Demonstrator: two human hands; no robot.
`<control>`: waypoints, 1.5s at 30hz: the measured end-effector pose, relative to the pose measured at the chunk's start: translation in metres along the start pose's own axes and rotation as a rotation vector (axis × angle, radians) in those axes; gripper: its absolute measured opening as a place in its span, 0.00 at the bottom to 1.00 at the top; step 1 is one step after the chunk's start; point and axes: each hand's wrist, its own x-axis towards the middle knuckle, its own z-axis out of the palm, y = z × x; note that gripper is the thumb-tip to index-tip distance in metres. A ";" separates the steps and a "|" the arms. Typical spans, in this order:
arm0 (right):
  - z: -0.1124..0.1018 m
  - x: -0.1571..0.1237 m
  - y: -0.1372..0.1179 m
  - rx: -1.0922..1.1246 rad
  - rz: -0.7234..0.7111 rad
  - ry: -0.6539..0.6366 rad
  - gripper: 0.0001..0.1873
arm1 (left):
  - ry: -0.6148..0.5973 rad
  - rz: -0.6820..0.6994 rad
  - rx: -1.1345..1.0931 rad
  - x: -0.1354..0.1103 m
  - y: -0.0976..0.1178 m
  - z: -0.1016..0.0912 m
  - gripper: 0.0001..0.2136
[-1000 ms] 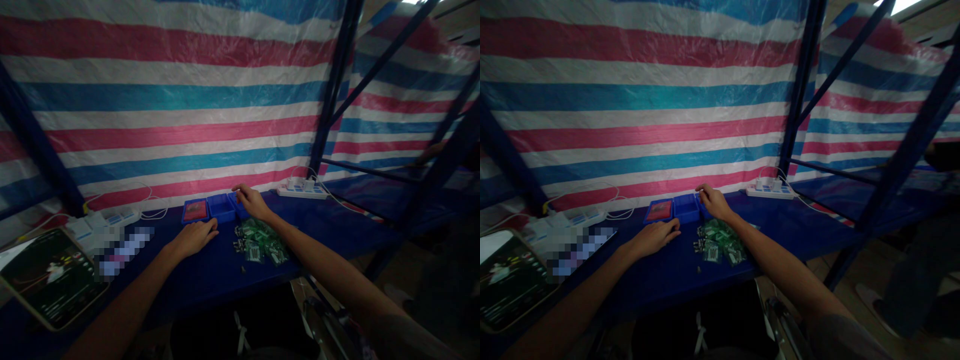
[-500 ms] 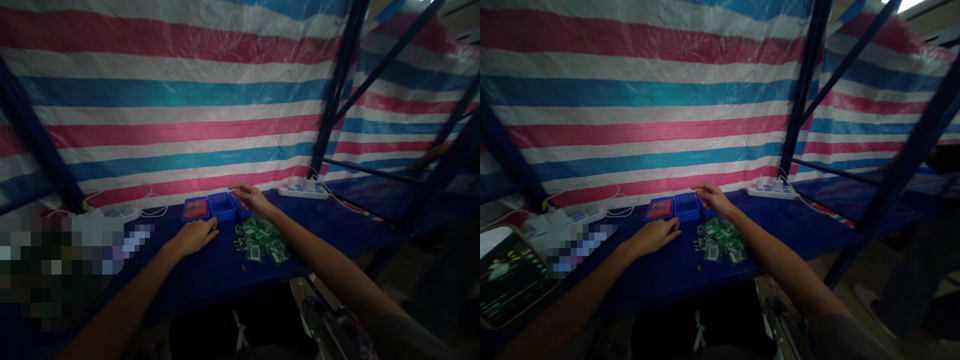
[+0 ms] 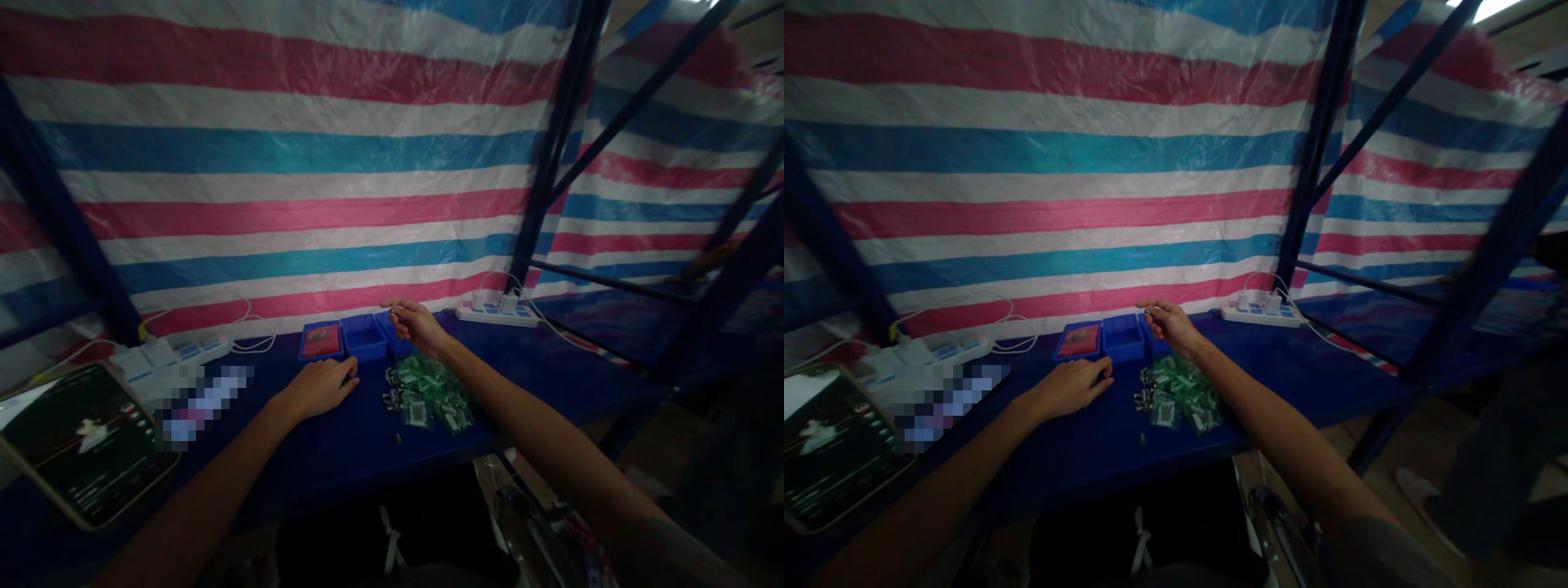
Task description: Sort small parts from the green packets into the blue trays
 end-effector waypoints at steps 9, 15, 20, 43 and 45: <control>-0.006 0.006 0.011 -0.329 -0.171 0.107 0.19 | -0.020 0.008 -0.015 0.003 -0.007 0.005 0.09; -0.009 0.006 0.012 -0.789 -0.489 0.114 0.10 | -0.012 0.006 -0.002 0.002 -0.004 0.003 0.10; -0.008 0.001 0.013 -0.953 -0.539 0.057 0.07 | -0.027 -0.010 -0.004 0.001 -0.001 -0.002 0.10; 0.007 -0.004 0.010 -0.198 -0.013 -0.081 0.15 | -0.023 -0.006 -0.033 0.002 -0.002 0.000 0.11; 0.007 -0.003 0.012 -0.177 -0.010 -0.074 0.14 | -0.022 -0.007 -0.031 0.002 -0.002 0.000 0.11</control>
